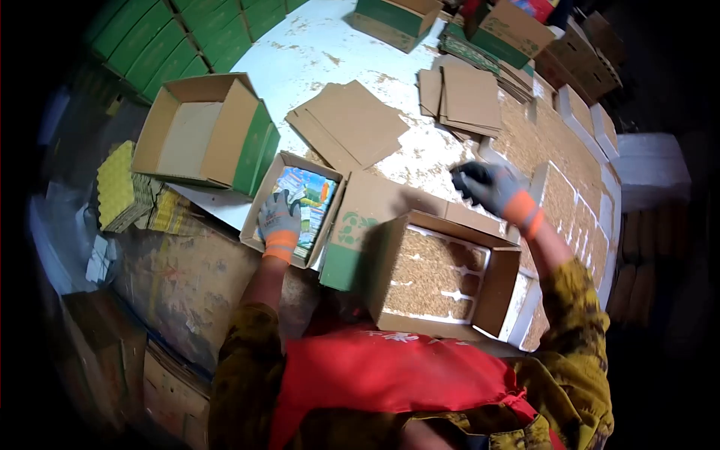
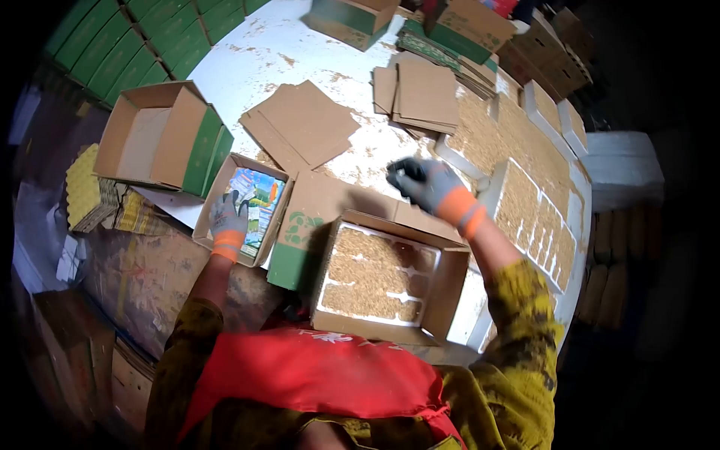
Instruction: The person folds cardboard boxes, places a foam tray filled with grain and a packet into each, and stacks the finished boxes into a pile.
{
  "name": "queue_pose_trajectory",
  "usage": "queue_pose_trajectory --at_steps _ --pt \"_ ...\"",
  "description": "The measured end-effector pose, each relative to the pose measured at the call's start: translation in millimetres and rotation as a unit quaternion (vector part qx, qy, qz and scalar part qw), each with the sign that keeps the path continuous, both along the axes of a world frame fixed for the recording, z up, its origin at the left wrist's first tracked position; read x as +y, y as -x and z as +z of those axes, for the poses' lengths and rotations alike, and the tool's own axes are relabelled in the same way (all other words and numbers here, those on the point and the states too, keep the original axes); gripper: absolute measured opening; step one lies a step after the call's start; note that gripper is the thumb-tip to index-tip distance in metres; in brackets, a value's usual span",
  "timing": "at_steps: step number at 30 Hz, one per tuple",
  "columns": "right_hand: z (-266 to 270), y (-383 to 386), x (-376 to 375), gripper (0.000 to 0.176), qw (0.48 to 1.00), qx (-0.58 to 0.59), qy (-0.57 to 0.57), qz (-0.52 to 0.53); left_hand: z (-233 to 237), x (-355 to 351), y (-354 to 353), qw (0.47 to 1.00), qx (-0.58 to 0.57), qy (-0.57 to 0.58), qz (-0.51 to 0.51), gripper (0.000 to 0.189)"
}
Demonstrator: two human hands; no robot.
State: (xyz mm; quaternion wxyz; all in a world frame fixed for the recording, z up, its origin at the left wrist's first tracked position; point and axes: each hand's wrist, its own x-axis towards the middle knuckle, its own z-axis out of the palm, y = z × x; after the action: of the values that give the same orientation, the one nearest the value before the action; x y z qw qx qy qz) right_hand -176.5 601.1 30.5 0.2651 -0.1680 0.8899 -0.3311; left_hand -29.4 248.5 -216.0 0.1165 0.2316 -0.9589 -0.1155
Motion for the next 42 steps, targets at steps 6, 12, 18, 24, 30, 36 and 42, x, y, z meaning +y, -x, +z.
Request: queue_pose_trajectory --at_steps 6,12,18,24,30,36,42 --pt "-189.2 180.9 -93.4 0.09 0.967 0.161 -0.185 0.073 -1.6 -9.6 22.1 0.987 -0.157 0.0 0.024 0.047" --pt "-205.3 169.5 -129.7 0.098 0.948 0.235 -0.215 0.003 -8.4 -22.3 18.9 0.991 -0.067 -0.096 0.066 0.026" --pt "-117.3 147.8 -40.8 0.053 0.961 -0.106 0.181 -0.178 -18.0 -35.2 18.1 0.98 -0.05 -0.176 0.073 0.028" --pt "-70.7 73.2 57.9 0.032 0.926 -0.044 0.277 -0.252 -12.7 -38.5 23.0 0.947 -0.009 -0.276 0.161 0.041" --pt "-24.1 -58.4 114.1 0.035 0.891 0.272 0.208 -0.299 117.6 53.5 13.3 0.79 0.271 -0.55 -0.022 0.017" --pt "16.5 -169.9 122.5 0.034 0.822 0.567 -0.008 -0.052 211.5 178.3 -41.1 0.865 0.089 -0.037 -0.492 0.051" --pt "-48.0 -214.4 117.8 0.034 0.929 0.194 -0.186 0.255 177.9 142.7 -47.1 0.856 0.202 -0.422 -0.218 0.032"
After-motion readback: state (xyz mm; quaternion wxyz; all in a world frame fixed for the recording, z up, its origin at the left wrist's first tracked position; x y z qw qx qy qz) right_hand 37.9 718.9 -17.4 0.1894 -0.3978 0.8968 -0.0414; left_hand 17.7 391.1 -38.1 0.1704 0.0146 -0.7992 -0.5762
